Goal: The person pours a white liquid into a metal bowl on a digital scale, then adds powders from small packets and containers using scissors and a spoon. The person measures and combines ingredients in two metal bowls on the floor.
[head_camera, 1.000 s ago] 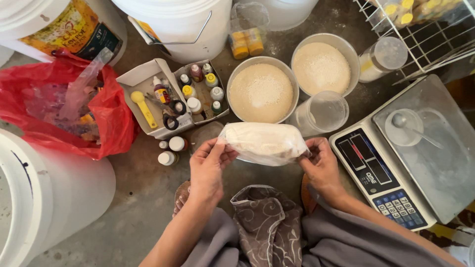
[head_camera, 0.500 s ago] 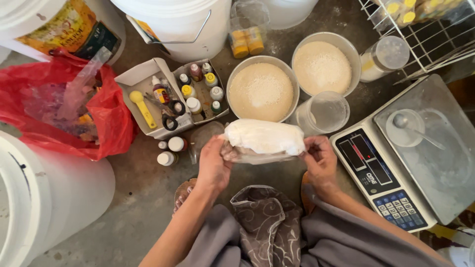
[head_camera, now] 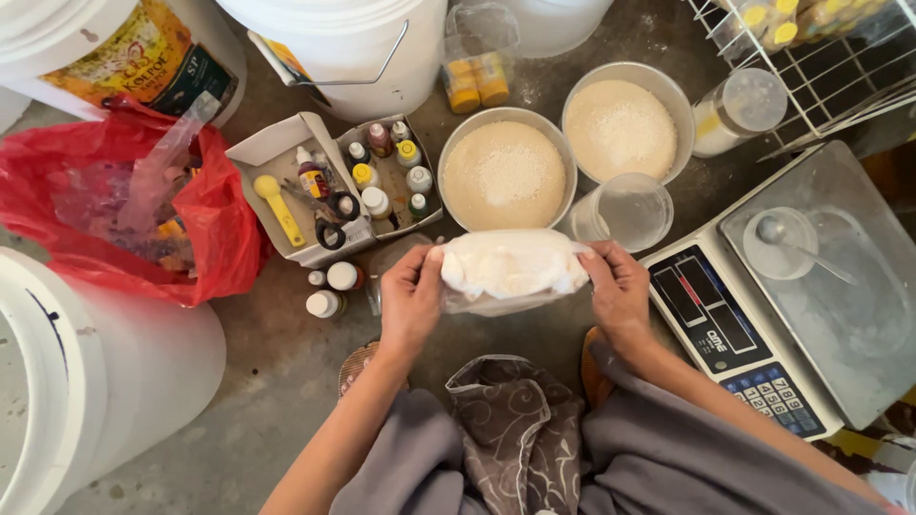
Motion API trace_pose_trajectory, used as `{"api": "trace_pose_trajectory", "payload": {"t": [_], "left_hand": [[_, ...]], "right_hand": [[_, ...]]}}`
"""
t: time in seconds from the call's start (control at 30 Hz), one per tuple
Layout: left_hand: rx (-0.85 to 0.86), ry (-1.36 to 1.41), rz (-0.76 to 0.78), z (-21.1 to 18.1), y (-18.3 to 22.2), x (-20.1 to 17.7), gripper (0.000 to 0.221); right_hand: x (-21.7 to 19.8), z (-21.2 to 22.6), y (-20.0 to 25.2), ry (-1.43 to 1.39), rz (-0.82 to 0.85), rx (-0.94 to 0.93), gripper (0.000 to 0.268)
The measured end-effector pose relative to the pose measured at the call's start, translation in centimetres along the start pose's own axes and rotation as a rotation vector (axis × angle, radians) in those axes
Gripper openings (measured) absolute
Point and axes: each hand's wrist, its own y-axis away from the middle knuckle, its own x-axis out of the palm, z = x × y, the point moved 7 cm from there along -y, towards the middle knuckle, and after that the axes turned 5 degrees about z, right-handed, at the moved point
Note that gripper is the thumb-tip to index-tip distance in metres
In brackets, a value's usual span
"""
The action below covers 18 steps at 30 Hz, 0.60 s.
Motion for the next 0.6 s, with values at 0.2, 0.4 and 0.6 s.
{"api": "trace_pose_trajectory", "payload": {"t": [0.2,0.4,0.6], "left_hand": [[-0.262,0.265,-0.047,2.4,0.1,-0.2,0.031],[-0.491,0.313,-0.057,4.9,-1.7,-0.5,0.029],[-0.181,-0.131,-0.350,4.4,-1.0,-1.8,0.027]], "right_hand": [[-0.5,-4.3,-0.4,-0.341,-0.013,0.315,0.018],[-1.1,-9.0,-0.7,-0.423,-0.032,0.760,0.018],[-0.7,-4.2,-0.1,0.246,0.192,0.111,0.026]]}}
